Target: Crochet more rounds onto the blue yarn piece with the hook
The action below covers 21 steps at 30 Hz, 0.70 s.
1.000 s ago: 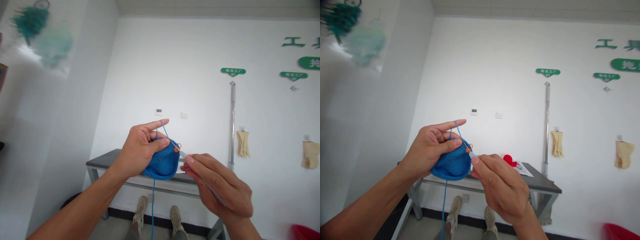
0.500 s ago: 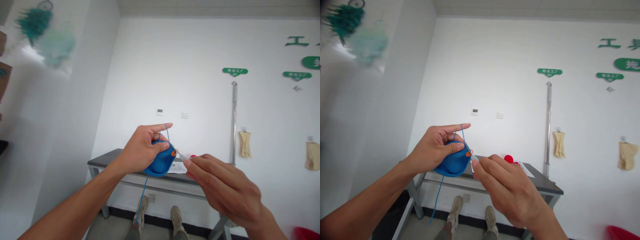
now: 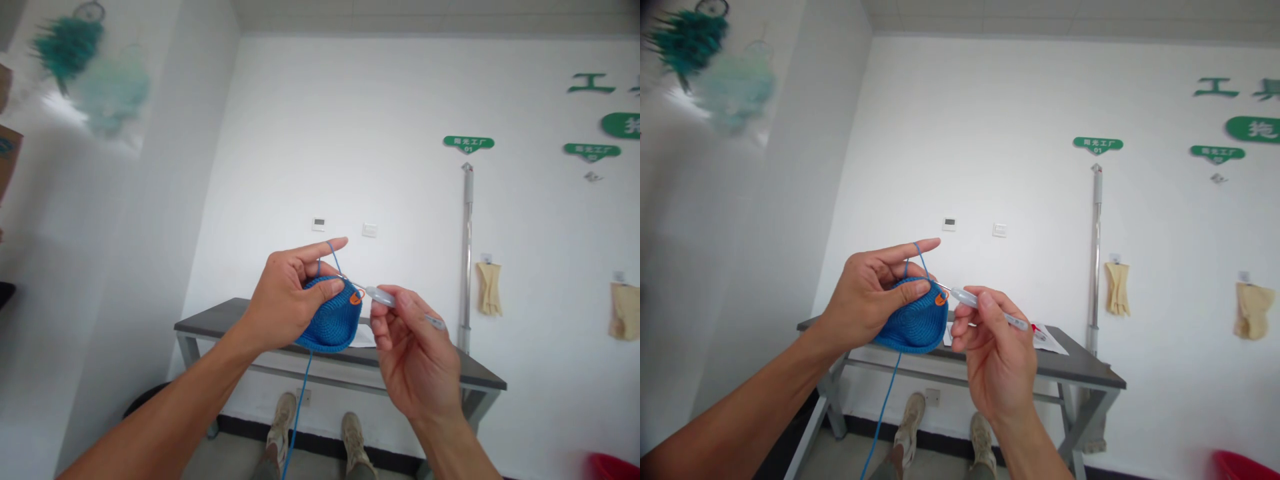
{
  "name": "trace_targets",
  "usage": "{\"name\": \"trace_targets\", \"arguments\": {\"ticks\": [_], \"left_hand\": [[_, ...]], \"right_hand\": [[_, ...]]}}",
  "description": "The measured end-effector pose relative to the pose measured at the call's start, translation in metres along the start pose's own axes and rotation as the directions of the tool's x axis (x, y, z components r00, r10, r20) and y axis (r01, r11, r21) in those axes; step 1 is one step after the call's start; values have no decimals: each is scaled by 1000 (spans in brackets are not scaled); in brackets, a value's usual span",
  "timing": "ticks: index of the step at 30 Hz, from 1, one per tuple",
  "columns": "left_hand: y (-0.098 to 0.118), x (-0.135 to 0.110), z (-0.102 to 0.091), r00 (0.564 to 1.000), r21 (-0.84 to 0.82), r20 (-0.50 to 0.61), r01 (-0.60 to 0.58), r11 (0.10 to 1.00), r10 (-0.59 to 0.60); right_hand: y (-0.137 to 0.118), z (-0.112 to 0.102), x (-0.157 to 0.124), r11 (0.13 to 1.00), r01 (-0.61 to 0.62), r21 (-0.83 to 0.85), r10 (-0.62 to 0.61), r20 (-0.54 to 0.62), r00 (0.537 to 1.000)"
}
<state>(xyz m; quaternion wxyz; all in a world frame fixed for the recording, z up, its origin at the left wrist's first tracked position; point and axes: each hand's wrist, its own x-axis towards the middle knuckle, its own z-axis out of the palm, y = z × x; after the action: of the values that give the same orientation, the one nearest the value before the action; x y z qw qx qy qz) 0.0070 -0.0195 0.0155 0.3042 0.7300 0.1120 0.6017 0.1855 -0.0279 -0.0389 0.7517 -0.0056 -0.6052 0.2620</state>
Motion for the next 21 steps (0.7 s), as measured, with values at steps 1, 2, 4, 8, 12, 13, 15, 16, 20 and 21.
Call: {"name": "trace_targets", "arguments": {"ticks": [1, 2, 4, 8, 12, 13, 15, 16, 20, 21], "left_hand": [[-1, 0, 4, 999, 15, -28, -21, 1000, 21], [-2, -1, 7, 998, 33, -53, -43, 999, 45], [-3, -1, 13, 992, 63, -100, -75, 995, 81], [-5, -1, 22, 986, -12, -152, -65, 998, 63], [-8, 2, 27, 983, -208, -182, -33, 978, -6], [-9, 3, 28, 981, -249, -192, -27, 968, -22], [-10, 6, 29, 980, -333, -187, -6, 943, -60], [-10, 7, 29, 982, -373, -169, 13, 928, -82], [-8, 11, 23, 986, -476, -79, 92, 875, -146], [-7, 12, 21, 986, -487, -61, 105, 867, -154]], "right_hand": [[6, 5, -1, 1000, 17, 12, -17, -18, 1000], [11, 10, -2, 999, 49, 10, -48, -37, 998], [20, 19, -4, 987, 151, -49, -156, -121, 980], [30, 26, -10, 834, 365, -415, -454, -137, 881], [37, 20, -11, 543, 531, -651, -647, 79, 758], [39, 19, -10, 501, 542, -675, -661, 106, 743], [42, 16, -10, 467, 555, -688, -677, 125, 725], [44, 16, -9, 476, 560, -678, -680, 120, 723], [46, 15, -8, 551, 571, -608, -666, 92, 741], [45, 15, -7, 563, 572, -597, -658, 96, 747]]}}
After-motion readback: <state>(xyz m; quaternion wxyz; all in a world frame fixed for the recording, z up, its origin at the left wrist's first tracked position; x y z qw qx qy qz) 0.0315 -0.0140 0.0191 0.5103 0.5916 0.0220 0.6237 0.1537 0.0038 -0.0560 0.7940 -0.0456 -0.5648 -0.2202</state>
